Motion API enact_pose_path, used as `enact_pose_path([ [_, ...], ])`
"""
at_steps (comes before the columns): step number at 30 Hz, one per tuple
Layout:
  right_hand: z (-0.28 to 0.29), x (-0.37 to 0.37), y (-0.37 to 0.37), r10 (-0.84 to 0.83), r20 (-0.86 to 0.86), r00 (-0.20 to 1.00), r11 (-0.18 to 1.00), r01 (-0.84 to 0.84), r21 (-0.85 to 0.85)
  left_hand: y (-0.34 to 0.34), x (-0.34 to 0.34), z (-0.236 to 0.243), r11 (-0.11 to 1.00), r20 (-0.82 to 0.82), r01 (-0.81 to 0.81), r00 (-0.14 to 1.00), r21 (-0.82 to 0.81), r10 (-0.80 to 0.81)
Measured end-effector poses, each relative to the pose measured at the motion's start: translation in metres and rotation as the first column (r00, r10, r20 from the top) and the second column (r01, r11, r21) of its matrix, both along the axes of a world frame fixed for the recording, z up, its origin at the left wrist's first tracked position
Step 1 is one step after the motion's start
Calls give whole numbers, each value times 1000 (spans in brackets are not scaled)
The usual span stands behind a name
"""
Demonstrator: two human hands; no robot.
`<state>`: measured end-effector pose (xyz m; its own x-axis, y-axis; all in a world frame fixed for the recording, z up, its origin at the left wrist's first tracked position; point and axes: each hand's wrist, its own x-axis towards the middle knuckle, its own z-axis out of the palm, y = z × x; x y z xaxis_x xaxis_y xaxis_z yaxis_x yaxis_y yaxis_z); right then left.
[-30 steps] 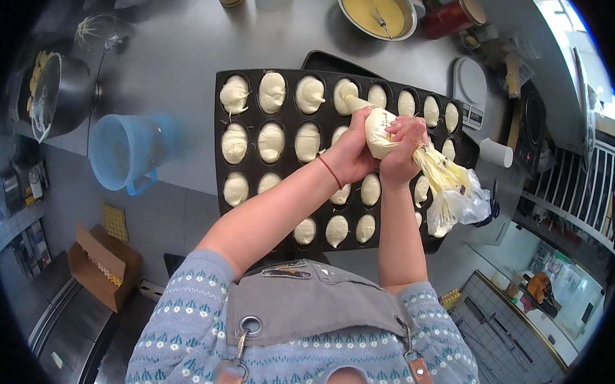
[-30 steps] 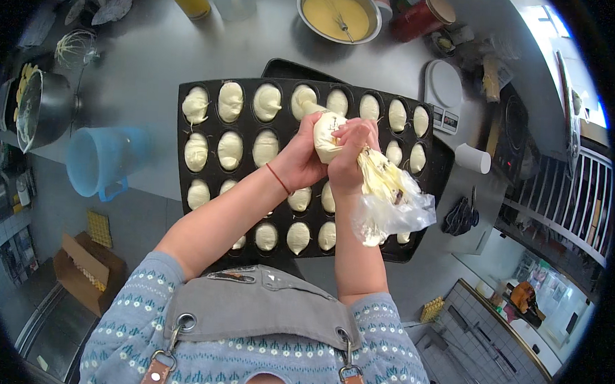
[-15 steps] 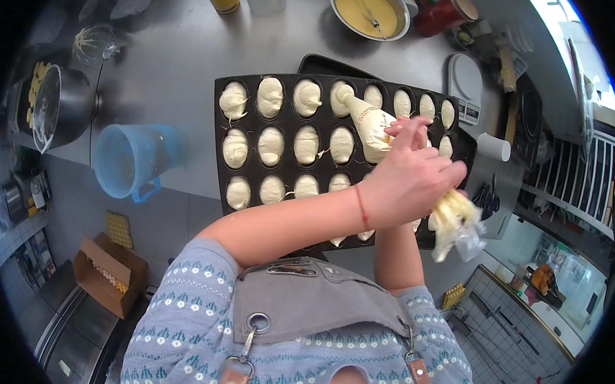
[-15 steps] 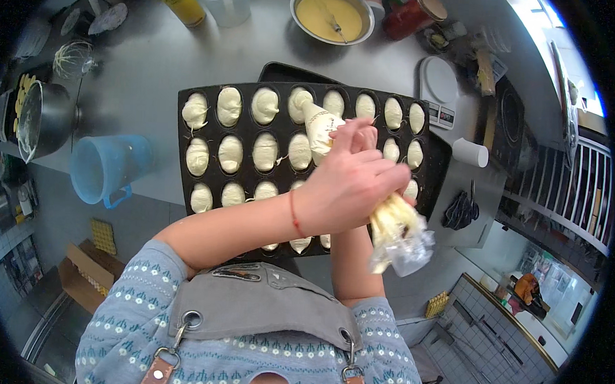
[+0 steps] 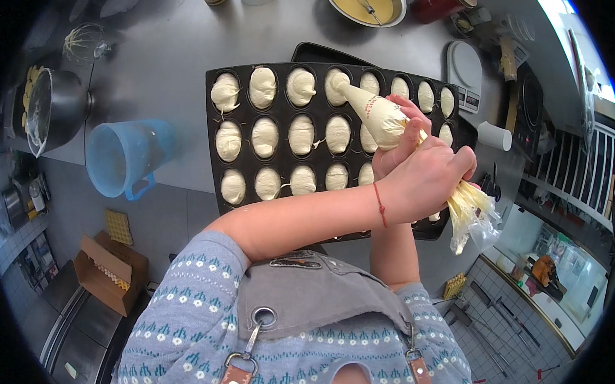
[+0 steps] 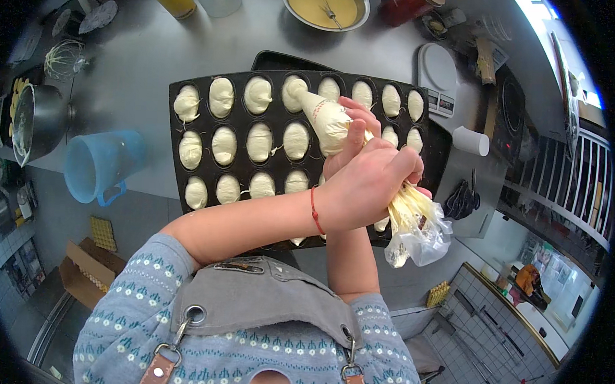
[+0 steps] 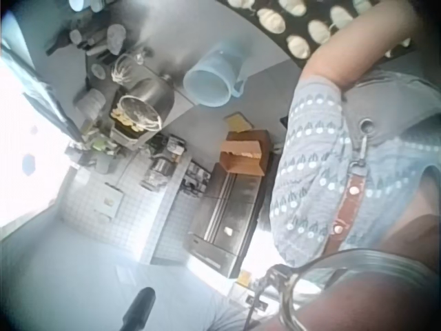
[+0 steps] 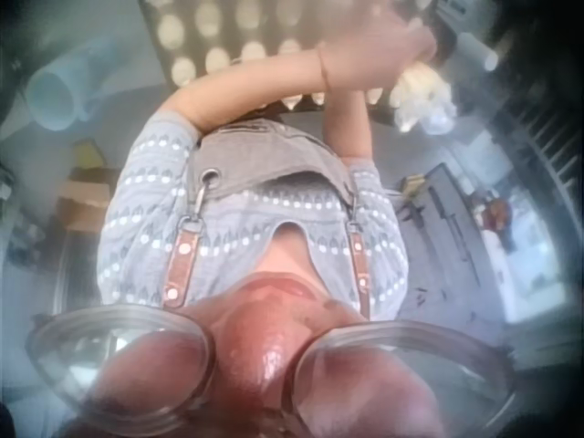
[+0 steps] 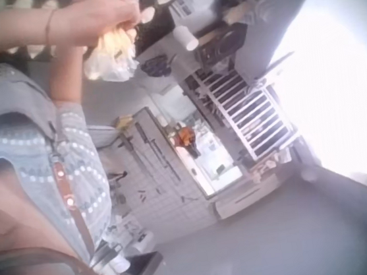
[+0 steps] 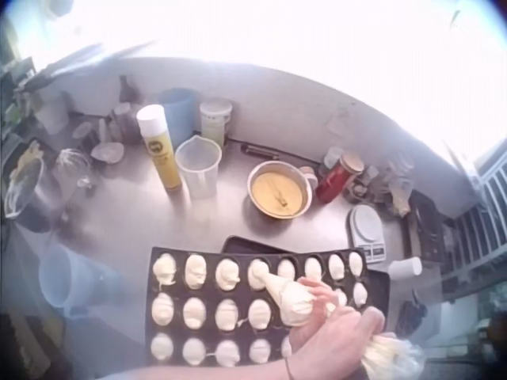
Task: The person mixes batter in a bowl and then transfers it into a pastry bag to pipe onto a baking tray.
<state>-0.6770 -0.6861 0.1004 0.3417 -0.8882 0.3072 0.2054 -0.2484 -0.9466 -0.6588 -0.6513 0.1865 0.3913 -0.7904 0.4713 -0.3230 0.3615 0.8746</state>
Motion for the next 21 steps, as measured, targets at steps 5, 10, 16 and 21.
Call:
enact_pose_path([
  [5, 20, 0, 8, -92, -157, 983, 991, 105, 78, 0, 0, -2, 1000, -4, 28, 1000, 1, -28],
  [10, 41, -5, 1, -178, 203, 963, 936, 101, 338, -5, -12, 19, 982, 30, 143, 990, -123, -141],
  [16, 68, -15, -11, -219, 293, 931, 953, 140, 270, -12, -21, 47, 969, 89, 171, 983, -179, -158],
  [21, 45, -18, -23, -208, 42, 977, 978, 206, 35, -23, -23, 28, 983, 41, 124, 992, -136, -120],
])
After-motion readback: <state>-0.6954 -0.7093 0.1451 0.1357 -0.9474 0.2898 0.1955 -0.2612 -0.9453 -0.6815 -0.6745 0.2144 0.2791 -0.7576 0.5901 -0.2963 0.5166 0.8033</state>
